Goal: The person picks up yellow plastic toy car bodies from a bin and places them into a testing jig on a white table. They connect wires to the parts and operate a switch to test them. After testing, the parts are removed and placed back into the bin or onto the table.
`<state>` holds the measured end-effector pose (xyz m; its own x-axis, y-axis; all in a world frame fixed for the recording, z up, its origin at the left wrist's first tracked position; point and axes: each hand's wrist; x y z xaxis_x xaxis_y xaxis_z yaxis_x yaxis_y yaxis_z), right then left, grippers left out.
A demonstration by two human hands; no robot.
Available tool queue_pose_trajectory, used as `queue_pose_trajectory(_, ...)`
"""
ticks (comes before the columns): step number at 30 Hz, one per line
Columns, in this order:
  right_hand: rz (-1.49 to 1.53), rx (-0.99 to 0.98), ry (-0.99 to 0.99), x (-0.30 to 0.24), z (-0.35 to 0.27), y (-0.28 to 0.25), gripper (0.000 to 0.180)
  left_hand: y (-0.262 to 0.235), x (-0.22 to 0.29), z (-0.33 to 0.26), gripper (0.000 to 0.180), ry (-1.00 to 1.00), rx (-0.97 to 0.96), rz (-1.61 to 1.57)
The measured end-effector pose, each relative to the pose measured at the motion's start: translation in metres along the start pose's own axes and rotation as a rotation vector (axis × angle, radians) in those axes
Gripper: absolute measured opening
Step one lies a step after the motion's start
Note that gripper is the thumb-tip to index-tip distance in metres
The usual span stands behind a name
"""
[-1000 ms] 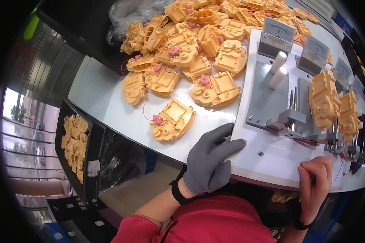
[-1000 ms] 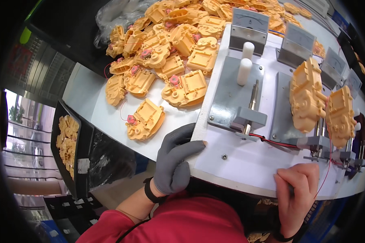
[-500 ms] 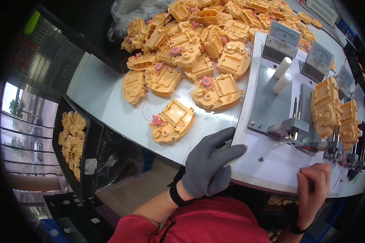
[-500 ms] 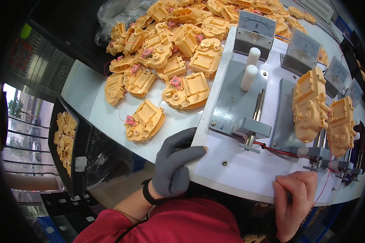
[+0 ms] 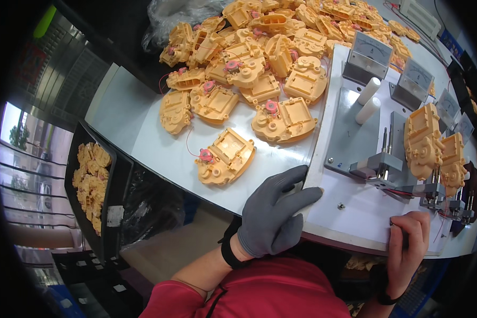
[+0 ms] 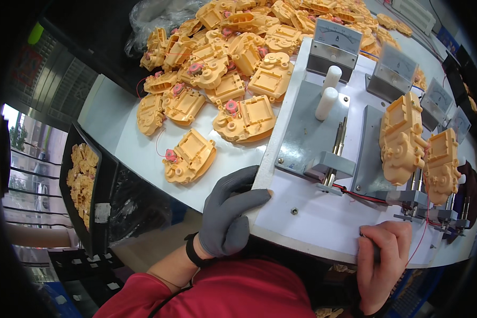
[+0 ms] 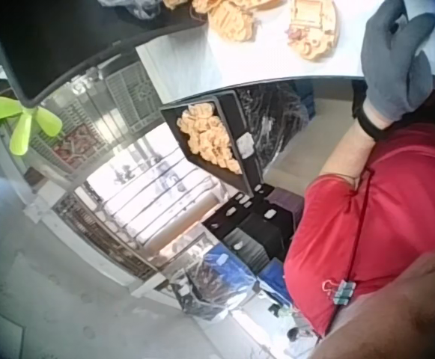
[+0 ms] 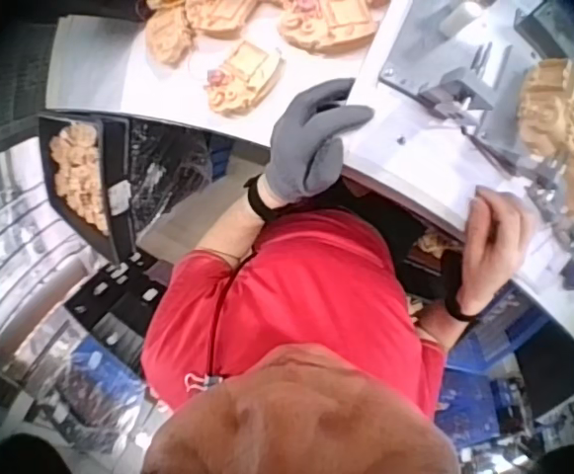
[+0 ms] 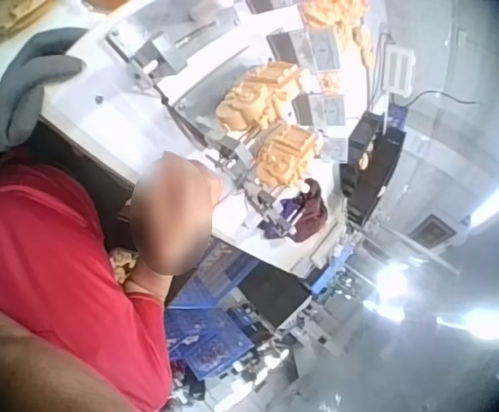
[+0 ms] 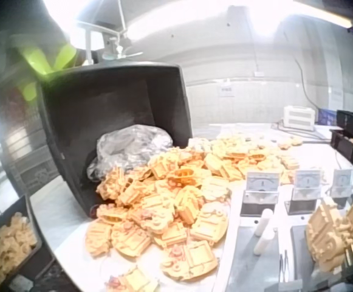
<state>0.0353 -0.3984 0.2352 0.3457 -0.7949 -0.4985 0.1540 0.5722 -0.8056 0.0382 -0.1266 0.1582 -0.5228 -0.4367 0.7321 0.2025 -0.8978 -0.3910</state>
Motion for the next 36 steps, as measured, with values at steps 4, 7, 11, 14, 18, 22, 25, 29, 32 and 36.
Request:
queue_pose_trajectory(4, -0.002, 0.008, 0.016, -0.001, 0.000, 0.001, 0.017, 0.001, -0.002, -0.002, 0.041, -0.006, 0.008, -0.008)
queue_pose_trajectory(7, -0.001, 0.013, 0.020, -0.002, 0.000, 0.001, 0.016, -0.003, 0.001, -0.001, 0.037, -0.014, -0.055, -0.002)
queue_pose_trajectory(11, -0.008, 0.024, 0.046, -0.003, 0.001, 0.003, 0.014, -0.005, 0.002, -0.001, 0.037, -0.014, -0.081, 0.005)
queue_pose_trajectory(14, -0.017, 0.035, 0.064, -0.006, 0.001, 0.004, 0.011, -0.005, 0.002, 0.000, 0.037, -0.018, -0.085, 0.012)
queue_pose_trajectory(18, -0.038, 0.047, 0.061, -0.006, 0.001, 0.005, 0.008, -0.001, 0.001, 0.001, 0.043, -0.005, 0.006, -0.004)
queue_pose_trajectory(22, -0.039, 0.060, 0.094, -0.009, 0.002, 0.007, 0.005, -0.002, 0.003, 0.002, 0.044, -0.007, 0.012, -0.013)
queue_pose_trajectory(25, -0.036, 0.070, 0.104, -0.011, 0.002, 0.008, 0.004, -0.001, 0.003, 0.003, 0.045, -0.001, 0.019, -0.013)
queue_pose_trajectory(29, -0.031, 0.071, 0.090, -0.010, 0.003, 0.008, 0.004, -0.005, 0.005, 0.001, 0.041, -0.035, -0.064, -0.010)
queue_pose_trajectory(32, -0.029, 0.074, 0.072, -0.007, 0.002, 0.008, 0.004, -0.005, 0.006, 0.002, 0.041, -0.038, -0.065, -0.002)
queue_pose_trajectory(36, -0.031, 0.076, 0.064, -0.006, 0.001, 0.008, 0.004, -0.004, 0.006, 0.001, 0.041, -0.031, -0.059, 0.003)
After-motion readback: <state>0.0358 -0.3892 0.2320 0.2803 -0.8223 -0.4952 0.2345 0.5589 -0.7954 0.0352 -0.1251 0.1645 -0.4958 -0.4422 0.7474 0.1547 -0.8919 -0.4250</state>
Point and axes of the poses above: each hand's wrist, its own z-axis towards the middle knuckle, its own y-axis out of the palm, x = y × z, and after that the axes turned 1 degree about -z, right-handed
